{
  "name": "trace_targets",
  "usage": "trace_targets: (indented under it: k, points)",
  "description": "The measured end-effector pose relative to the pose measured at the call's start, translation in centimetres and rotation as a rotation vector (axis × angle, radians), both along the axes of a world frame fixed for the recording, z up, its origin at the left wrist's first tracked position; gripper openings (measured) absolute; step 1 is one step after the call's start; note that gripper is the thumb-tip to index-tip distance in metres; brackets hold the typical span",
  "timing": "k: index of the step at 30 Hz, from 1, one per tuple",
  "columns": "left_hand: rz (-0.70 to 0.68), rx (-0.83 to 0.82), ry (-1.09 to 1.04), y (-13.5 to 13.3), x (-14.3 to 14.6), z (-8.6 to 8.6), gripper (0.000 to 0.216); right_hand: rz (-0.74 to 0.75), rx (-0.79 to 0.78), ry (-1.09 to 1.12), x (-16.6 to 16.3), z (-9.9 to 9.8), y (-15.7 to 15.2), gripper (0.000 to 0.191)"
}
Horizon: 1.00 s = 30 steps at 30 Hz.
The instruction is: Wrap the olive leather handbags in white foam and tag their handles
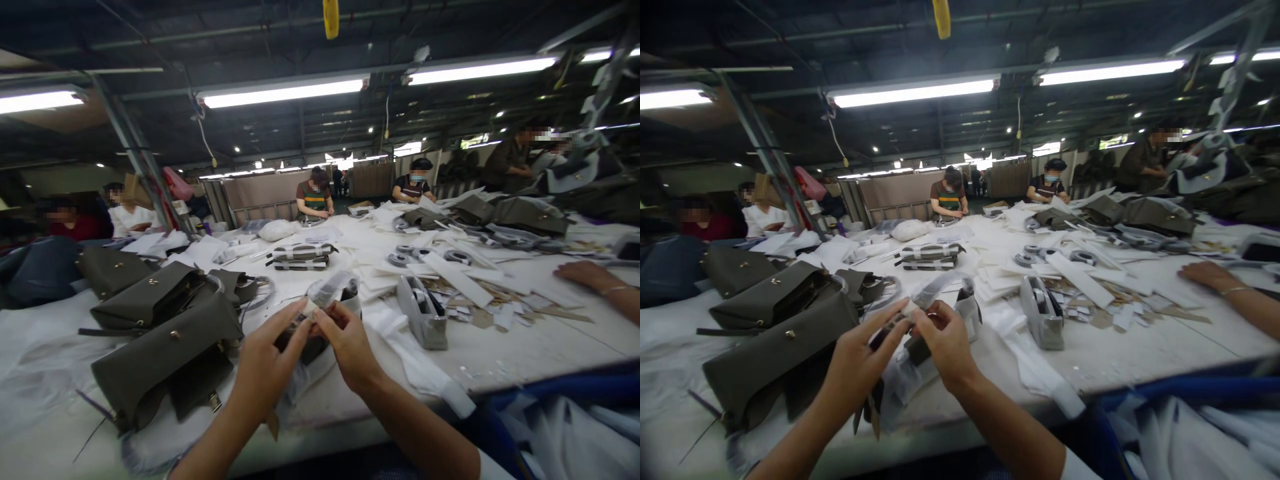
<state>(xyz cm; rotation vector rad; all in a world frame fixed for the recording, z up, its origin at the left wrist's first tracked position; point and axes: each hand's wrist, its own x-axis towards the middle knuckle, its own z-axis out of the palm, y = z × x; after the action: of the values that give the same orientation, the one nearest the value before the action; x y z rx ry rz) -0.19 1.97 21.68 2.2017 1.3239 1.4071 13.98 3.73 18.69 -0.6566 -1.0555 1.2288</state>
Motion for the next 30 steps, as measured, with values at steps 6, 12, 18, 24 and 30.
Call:
trace_targets:
  k: [6, 12, 18, 24, 30]
  points:
    - [-0.181, -0.408, -0.309, 1.2, 0.1, 1.1, 0.048, -0.010, 0.197, -0.332, 3.5, 0.3, 0.3, 0.025]
    - [-0.121, -0.408, -0.396, 1.4, 0.2, 0.6, 0.057, -0.729, 0.128, -0.846, 18.2, -4.1, 3.8, 0.022]
    - [-0.115, -0.405, -0.402, 2.5, 0.1, 0.0, 0.057, -0.757, -0.367, -0.898, 27.6, -8.6, 6.1, 0.025]
    - [-0.093, -0.429, -0.435, 2.1, 0.2, 0.5, 0.059, -0.744, -0.416, -0.716, 27.3, -9.6, 6.0, 0.035]
    - [-0.100, -0.537, -0.596, 2.1, 0.2, 1.2, 0.060, -0.750, -0.345, -0.528, 26.6, -10.1, 2.8, 0.044]
